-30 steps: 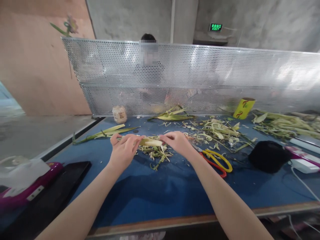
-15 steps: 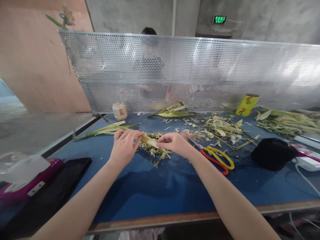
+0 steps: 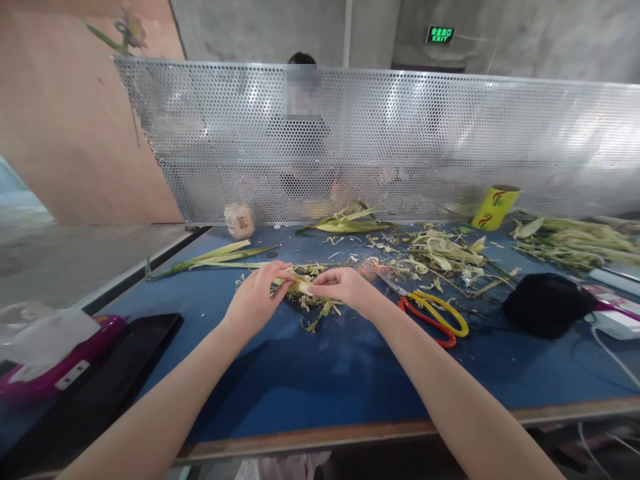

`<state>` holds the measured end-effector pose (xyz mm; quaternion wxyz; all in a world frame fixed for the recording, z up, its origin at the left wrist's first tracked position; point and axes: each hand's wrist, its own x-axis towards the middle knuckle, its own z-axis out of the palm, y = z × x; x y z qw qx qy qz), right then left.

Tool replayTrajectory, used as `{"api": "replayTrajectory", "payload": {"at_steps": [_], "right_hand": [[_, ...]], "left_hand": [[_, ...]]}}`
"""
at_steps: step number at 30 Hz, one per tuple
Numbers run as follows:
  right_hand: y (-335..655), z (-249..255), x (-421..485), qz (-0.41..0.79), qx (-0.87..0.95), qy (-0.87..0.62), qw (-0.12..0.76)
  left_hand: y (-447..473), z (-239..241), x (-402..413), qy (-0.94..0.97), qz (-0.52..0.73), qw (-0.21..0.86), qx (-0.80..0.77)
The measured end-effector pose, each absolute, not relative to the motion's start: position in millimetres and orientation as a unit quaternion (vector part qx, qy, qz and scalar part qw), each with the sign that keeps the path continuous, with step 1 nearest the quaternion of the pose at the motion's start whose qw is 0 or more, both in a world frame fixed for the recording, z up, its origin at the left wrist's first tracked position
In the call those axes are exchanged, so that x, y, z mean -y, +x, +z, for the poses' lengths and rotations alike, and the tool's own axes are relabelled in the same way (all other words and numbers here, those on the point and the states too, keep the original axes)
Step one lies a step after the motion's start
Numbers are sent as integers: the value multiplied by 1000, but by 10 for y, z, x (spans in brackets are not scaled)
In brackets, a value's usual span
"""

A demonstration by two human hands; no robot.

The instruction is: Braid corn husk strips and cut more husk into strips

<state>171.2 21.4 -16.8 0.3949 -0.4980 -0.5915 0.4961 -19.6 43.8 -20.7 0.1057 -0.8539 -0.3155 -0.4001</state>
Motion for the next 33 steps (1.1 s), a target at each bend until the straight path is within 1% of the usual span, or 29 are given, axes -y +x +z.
{"api": "replayTrajectory", "payload": {"at_steps": [3, 7, 10, 14, 17, 20, 23, 28, 33], "right_hand": [[1712, -173, -219, 532, 574, -483, 392], [1718, -170, -238, 549, 535, -480, 427], [1730, -185, -265, 543, 496, -499, 458], [1749, -206, -292, 522, 462, -505, 509], [1743, -199, -290, 526, 433, -486, 547], [1718, -186, -279, 538, 414, -463, 571], [1697, -186, -269, 526, 437, -449, 575], [1678, -181, -243, 435, 535, -454, 564], [1642, -159, -215, 405, 560, -446, 569]], "left_hand": [[-177, -220, -430, -847, -404, 83, 335], [-163, -221, -425, -836, -413, 86, 350], [-163, -198, -417, -840, -425, 128, 312], [-151, -164, -399, -859, -421, 188, 221], [-142, -164, -394, -874, -407, 198, 178], [-143, -187, -397, -880, -393, 208, 168], [-143, -214, -396, -875, -391, 217, 185], [-141, -194, -358, -834, -449, 223, 232], [-158, -127, -296, -774, -505, 308, 225]]}}
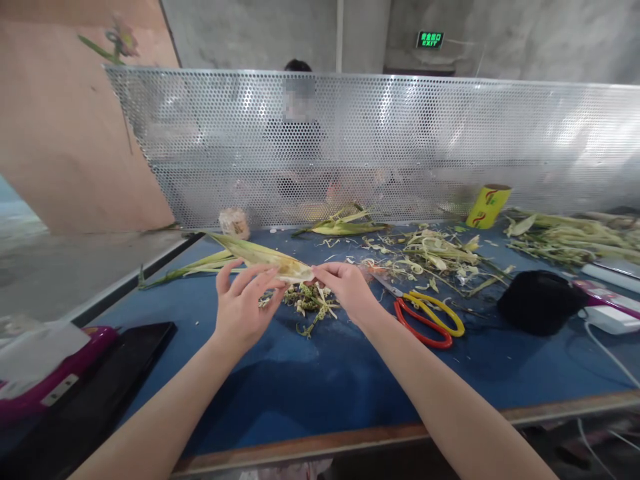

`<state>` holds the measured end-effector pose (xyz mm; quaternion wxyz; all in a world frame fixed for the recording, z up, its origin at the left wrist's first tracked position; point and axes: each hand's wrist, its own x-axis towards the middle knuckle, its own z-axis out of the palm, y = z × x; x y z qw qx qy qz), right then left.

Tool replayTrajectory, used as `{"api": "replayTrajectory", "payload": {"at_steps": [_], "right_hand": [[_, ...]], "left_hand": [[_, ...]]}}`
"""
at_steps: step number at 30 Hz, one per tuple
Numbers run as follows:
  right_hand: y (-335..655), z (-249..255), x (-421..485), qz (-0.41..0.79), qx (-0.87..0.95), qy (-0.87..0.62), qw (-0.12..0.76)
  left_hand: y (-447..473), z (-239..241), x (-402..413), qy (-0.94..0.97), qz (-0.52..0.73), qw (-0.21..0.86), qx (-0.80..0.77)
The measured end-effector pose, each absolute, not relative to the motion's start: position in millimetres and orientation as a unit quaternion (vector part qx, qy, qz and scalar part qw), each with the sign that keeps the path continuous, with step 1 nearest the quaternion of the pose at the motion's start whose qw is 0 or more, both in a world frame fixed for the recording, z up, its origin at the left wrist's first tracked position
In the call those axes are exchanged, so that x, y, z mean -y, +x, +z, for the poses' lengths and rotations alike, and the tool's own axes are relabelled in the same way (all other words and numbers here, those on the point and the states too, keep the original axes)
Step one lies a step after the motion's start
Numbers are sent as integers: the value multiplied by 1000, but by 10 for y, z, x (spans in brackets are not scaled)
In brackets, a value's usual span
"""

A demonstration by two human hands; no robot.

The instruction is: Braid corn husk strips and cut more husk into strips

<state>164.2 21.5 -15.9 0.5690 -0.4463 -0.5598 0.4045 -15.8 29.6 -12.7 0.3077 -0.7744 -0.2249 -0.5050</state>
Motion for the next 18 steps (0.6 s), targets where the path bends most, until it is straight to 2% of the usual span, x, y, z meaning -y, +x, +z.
{"api": "replayTrajectory", "payload": {"at_steps": [4, 13, 18], "right_hand": [[1617, -157, -202, 407, 552, -441, 579], [1592, -133, -175, 384, 546, -426, 611], [1566, -114, -144, 414, 520, -389, 638]], "left_hand": [[-151, -132, -265, -744, -516, 355, 232], [-192, -163, -317, -772, -488, 302, 273], [-205, -160, -307, -790, -480, 251, 288]]}}
